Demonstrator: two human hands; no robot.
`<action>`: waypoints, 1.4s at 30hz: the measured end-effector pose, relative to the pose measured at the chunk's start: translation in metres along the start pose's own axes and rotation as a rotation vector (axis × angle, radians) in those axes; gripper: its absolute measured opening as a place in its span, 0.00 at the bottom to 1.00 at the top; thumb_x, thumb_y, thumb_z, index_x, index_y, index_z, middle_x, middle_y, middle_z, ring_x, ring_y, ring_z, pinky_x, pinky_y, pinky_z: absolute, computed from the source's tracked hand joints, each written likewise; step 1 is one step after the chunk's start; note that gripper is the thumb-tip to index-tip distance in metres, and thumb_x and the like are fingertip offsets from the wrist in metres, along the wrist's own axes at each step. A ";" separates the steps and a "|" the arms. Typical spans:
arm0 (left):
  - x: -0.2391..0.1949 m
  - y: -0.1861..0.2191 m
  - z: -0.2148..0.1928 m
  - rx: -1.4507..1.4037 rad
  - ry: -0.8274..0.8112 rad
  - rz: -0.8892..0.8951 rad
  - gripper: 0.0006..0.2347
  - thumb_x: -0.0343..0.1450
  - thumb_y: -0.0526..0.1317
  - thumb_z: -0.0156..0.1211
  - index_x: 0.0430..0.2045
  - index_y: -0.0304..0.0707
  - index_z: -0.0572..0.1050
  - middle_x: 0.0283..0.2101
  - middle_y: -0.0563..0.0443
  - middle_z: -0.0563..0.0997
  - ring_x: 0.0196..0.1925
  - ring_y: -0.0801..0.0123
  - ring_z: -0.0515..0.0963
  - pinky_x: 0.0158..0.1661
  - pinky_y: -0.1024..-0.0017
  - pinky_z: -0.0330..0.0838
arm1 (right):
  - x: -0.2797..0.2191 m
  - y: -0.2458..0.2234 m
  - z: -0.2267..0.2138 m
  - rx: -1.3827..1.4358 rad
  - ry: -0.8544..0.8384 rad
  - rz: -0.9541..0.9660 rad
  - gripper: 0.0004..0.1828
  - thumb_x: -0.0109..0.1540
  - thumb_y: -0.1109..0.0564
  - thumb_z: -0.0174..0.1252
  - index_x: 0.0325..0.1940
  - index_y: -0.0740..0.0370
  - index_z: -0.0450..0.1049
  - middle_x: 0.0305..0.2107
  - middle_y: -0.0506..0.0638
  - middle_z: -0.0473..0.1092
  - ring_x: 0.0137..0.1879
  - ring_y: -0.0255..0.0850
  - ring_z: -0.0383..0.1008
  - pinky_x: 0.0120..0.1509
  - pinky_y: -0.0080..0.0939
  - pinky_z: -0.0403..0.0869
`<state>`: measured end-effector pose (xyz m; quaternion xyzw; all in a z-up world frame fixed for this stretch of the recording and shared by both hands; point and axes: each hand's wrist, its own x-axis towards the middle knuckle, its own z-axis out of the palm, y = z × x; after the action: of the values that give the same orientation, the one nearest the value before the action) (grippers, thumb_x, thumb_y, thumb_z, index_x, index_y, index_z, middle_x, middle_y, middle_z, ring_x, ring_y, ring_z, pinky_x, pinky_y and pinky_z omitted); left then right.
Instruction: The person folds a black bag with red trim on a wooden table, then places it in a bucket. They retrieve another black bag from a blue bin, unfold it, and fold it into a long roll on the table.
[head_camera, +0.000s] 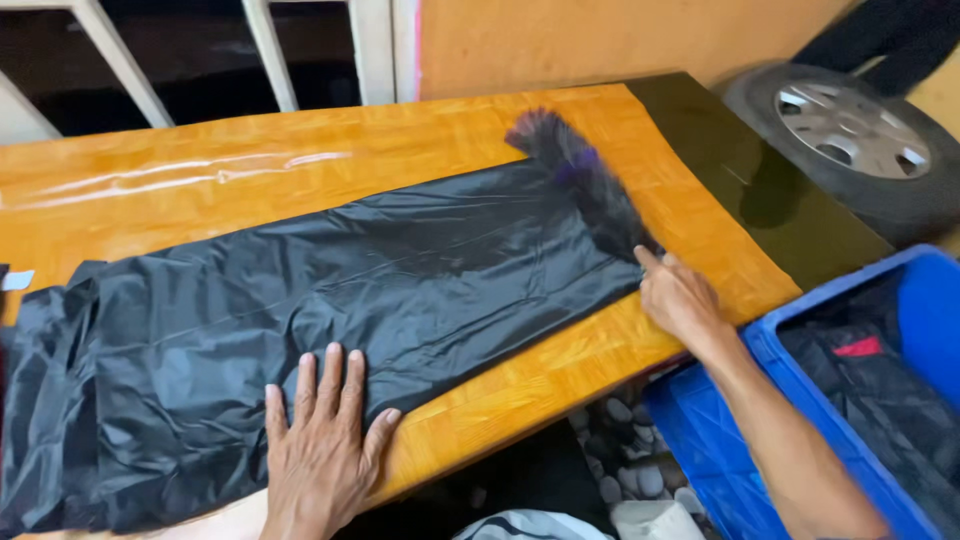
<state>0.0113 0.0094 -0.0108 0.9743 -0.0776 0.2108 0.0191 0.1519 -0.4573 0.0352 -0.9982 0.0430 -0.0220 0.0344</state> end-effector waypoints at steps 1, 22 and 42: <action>0.000 0.000 0.001 0.006 -0.002 -0.014 0.34 0.71 0.66 0.39 0.71 0.52 0.59 0.76 0.54 0.60 0.78 0.55 0.56 0.70 0.43 0.51 | 0.010 0.015 -0.002 -0.041 -0.025 0.070 0.32 0.65 0.52 0.42 0.76 0.47 0.61 0.54 0.67 0.68 0.53 0.72 0.73 0.57 0.70 0.72; 0.002 -0.002 -0.001 0.031 -0.012 0.028 0.33 0.73 0.65 0.41 0.71 0.49 0.59 0.76 0.51 0.59 0.78 0.56 0.55 0.69 0.45 0.47 | 0.180 -0.223 -0.059 0.276 -0.318 -0.676 0.44 0.52 0.43 0.68 0.71 0.53 0.66 0.66 0.50 0.67 0.71 0.46 0.66 0.74 0.45 0.62; 0.237 -0.186 0.005 -0.201 -0.764 -0.270 0.30 0.60 0.50 0.77 0.55 0.43 0.73 0.62 0.52 0.74 0.68 0.52 0.70 0.53 0.06 0.43 | 0.279 -0.258 0.008 -0.019 -0.595 -0.648 0.31 0.39 0.54 0.85 0.36 0.56 0.70 0.31 0.48 0.66 0.38 0.43 0.64 0.43 0.45 0.61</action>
<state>0.2558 0.1584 0.0821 0.9771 0.0290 -0.1790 0.1116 0.4520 -0.2245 0.0568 -0.9234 -0.2838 0.2570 0.0277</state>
